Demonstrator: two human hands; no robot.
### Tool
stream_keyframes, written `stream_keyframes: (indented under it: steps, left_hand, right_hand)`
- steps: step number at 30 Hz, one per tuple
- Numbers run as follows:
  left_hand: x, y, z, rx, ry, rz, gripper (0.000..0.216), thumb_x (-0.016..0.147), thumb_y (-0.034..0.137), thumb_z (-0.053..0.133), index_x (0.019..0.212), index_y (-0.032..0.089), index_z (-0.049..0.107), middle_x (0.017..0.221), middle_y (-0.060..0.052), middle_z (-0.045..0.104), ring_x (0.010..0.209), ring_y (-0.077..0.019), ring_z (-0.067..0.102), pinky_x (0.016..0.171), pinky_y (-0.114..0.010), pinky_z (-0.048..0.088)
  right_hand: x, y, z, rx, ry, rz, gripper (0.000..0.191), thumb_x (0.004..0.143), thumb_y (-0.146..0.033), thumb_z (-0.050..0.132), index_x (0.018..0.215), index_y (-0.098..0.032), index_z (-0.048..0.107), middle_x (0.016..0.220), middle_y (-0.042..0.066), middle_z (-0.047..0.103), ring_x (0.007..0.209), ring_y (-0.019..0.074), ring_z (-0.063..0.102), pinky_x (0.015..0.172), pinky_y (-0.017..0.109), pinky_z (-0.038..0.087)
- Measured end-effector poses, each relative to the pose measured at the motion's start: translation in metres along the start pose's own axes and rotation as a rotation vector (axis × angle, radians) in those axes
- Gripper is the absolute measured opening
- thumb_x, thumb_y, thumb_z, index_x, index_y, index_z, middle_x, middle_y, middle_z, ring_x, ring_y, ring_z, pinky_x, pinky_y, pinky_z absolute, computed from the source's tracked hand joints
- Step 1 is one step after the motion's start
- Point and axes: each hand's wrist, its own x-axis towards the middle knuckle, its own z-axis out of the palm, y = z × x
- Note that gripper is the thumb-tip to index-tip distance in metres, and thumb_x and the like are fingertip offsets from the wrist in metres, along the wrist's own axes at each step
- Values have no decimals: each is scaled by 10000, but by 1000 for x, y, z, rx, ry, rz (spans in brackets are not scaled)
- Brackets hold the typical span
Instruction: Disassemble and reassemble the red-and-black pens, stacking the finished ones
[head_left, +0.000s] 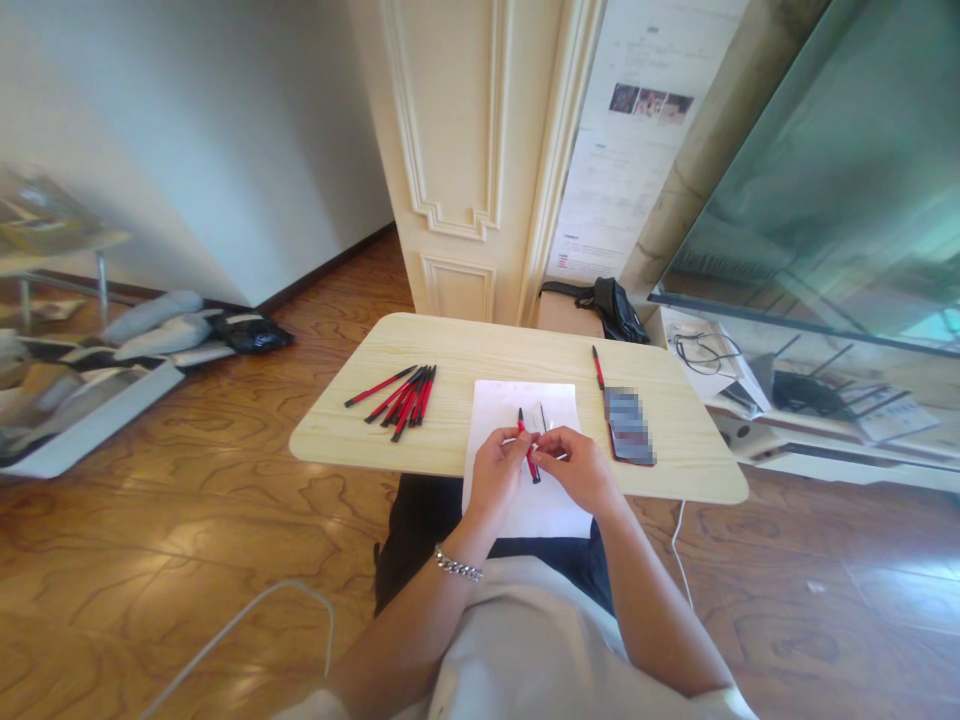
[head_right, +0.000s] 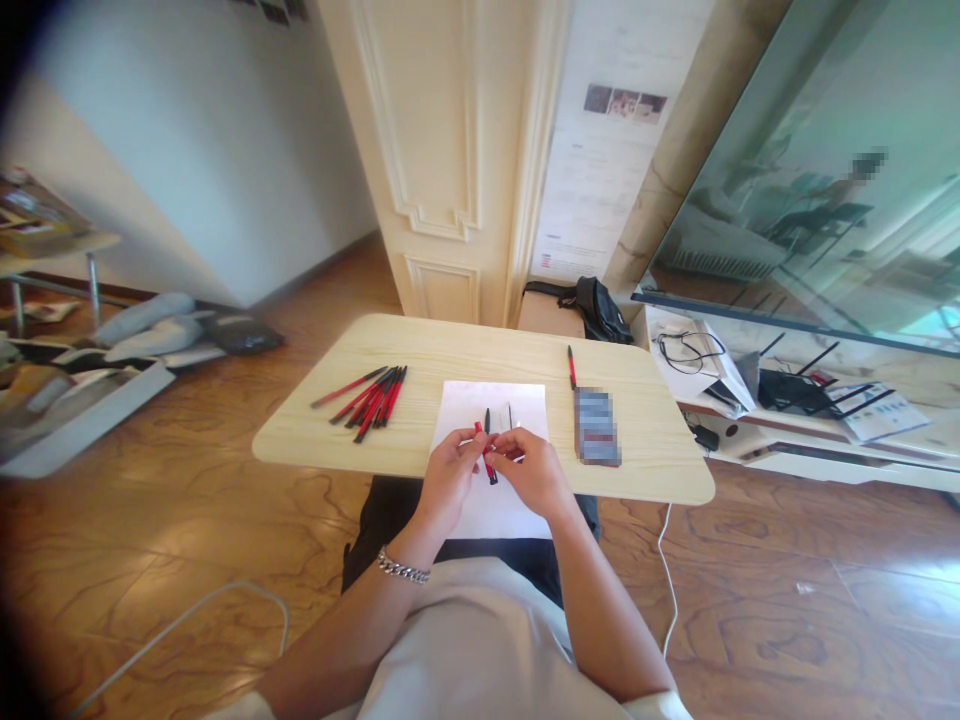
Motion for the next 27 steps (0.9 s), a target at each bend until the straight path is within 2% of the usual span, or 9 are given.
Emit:
stream_keyframes:
  steps: [4,7,9,12,15,18,23,27]
  left_hand:
    - [-1,2,6,32,-22,9,321,765,444,648,896,153,627,699,-56,698,612,-160,626,558,-248,419]
    - [-1,2,5,38,-46,-1,357,756,427,663,980,152,617,777,-78,710,734,-193,655,589,-255,435]
    - [-1,1,2,32,-61,-12,394,740,415,678,1033,162,604,878,-96,713,821,-210,658,607,-261,444]
    - [0,-1,-2,24,-57,-23,380,715,406,693,998,165,612,929,-101,704,807,-202,655,589,-257,444]
    - [1,-3,-6,38,-50,-8,349,711,398,692,959,162,621,918,-94,699,765,-183,650,581,-250,444]
    - [3,-5,-10,70,-56,13,342,727,398,676,966,161,616,901,-83,695,753,-172,647,598,-251,452]
    - [8,-9,-17,98,-56,53,348,724,412,670,950,152,619,822,-64,688,702,-160,641,594,-252,459]
    - [11,-10,-25,134,-38,105,334,748,429,636,924,145,617,776,-59,678,622,-140,621,530,-233,438]
  right_hand:
    - [-3,-4,7,32,13,13,201,756,-351,639,876,-189,647,789,45,689,683,159,622,625,276,470]
    - [6,0,-2,-11,62,58,230,769,-366,620,910,-188,656,777,51,699,673,169,634,617,280,470]
    - [16,5,-13,-138,135,97,239,765,-364,623,930,-195,664,789,50,708,710,179,646,650,284,464]
    - [33,16,-28,-442,226,160,230,774,-353,611,944,-217,685,825,47,719,800,199,649,706,294,435]
    - [44,26,-30,-640,221,200,231,800,-350,577,953,-222,695,871,56,719,841,208,641,706,287,410]
    - [49,33,-23,-751,198,178,226,818,-349,557,932,-221,704,912,69,707,850,204,630,703,276,398]
    - [47,36,-19,-776,195,144,247,840,-359,538,949,-210,702,944,78,689,850,190,617,711,260,397]
    - [40,40,-28,-723,271,128,273,878,-355,468,977,-219,684,947,60,689,826,175,615,723,258,396]
